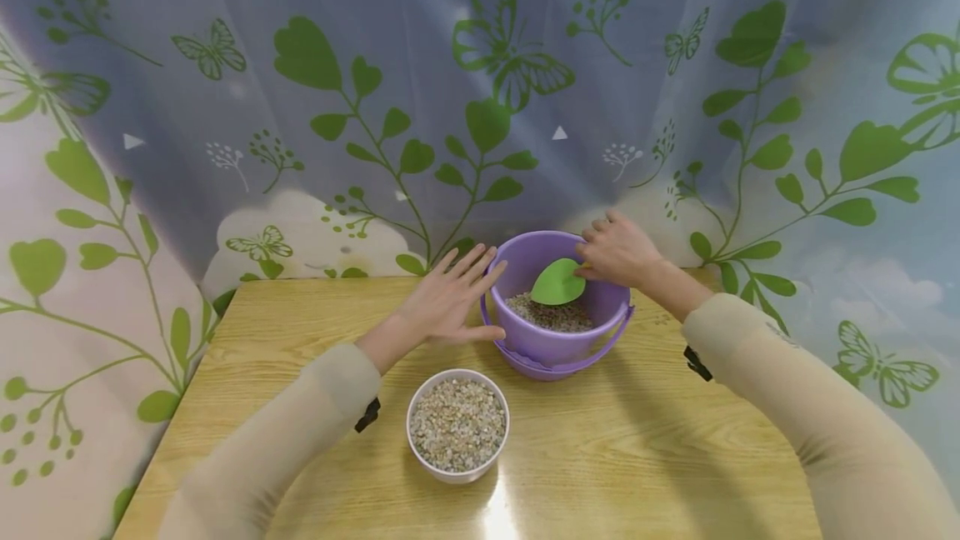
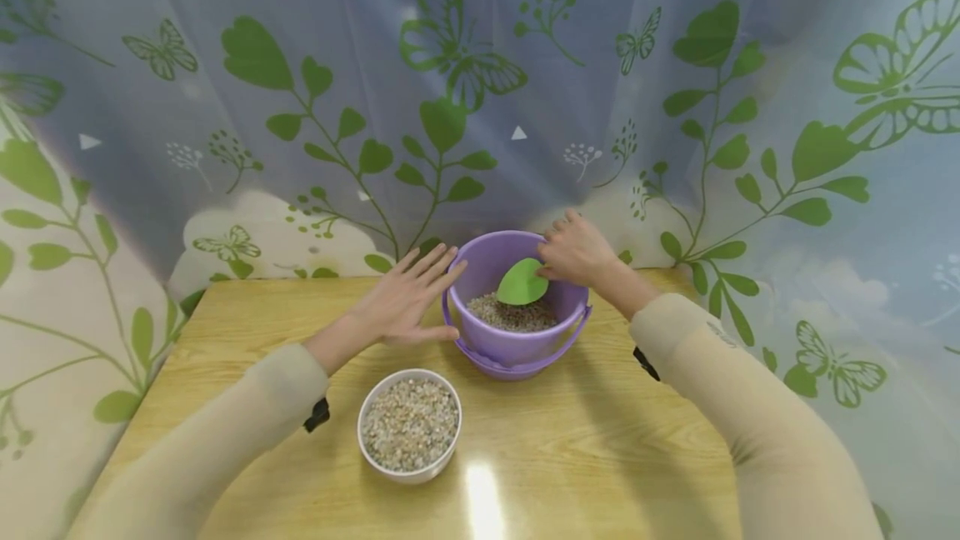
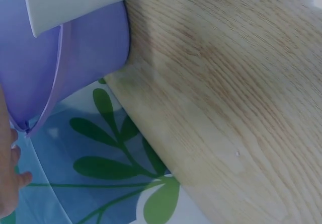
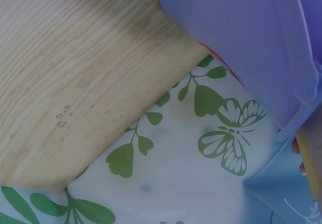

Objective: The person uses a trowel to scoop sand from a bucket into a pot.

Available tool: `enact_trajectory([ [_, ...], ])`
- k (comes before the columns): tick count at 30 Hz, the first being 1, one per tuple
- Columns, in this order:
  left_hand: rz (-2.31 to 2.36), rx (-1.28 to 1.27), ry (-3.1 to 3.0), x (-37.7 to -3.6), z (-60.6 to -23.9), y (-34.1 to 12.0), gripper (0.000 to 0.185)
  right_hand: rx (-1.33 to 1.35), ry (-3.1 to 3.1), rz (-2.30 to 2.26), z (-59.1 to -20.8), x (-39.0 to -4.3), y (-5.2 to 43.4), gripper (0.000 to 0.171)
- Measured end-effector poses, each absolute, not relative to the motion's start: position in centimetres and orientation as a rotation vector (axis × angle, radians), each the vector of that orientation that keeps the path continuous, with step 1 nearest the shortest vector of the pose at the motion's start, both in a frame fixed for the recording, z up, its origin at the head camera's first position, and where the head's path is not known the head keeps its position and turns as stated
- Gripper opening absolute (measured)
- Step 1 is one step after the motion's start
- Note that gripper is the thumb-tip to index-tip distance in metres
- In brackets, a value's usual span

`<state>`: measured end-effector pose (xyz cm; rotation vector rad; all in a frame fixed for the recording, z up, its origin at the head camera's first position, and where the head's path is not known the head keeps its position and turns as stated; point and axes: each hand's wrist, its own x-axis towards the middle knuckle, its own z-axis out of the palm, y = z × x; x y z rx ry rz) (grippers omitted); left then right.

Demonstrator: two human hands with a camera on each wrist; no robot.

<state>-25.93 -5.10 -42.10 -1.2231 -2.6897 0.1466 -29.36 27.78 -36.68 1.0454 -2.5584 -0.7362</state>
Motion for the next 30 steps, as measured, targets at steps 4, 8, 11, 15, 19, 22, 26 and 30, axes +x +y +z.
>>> enact_trajectory([
  [4,0.157,-1.206,-2.715,-26.2,-42.0,-4.7,0.117,1.039,-2.547,-0.757,-37.1,-29.6,27.6,0.047],
  [8,0.176,-1.186,-2.728,-26.4,-41.9,-4.3,0.107,1.045,-2.53,-0.777,-37.3,-29.8,27.3,0.047],
  [11,0.175,-1.168,-2.73,-26.6,-42.0,-4.0,0.106,1.056,-2.497,-0.8,-37.5,-29.9,27.2,0.046],
  [15,0.179,-1.15,-2.727,-26.9,-42.1,-3.7,0.104,1.065,-2.45,-0.83,-37.6,-30.0,27.1,0.045],
  [19,0.182,-1.135,-2.734,-27.0,-42.1,-3.6,0.104,1.081,-2.385,-0.854,-37.8,-30.1,27.0,0.043],
  [22,0.185,-1.124,-2.735,-27.0,-42.0,-3.4,0.105,1.085,-2.33,-0.885,-38.0,-30.3,26.8,0.043],
  [26,0.179,-1.129,-2.72,-27.0,-41.9,-3.3,0.105,1.068,-2.317,-0.932,-38.4,-30.4,26.7,0.044],
  [30,0.184,-1.13,-2.711,-27.0,-41.9,-3.4,0.105,1.058,-2.324,-0.967,-38.7,-30.4,26.5,0.044],
])
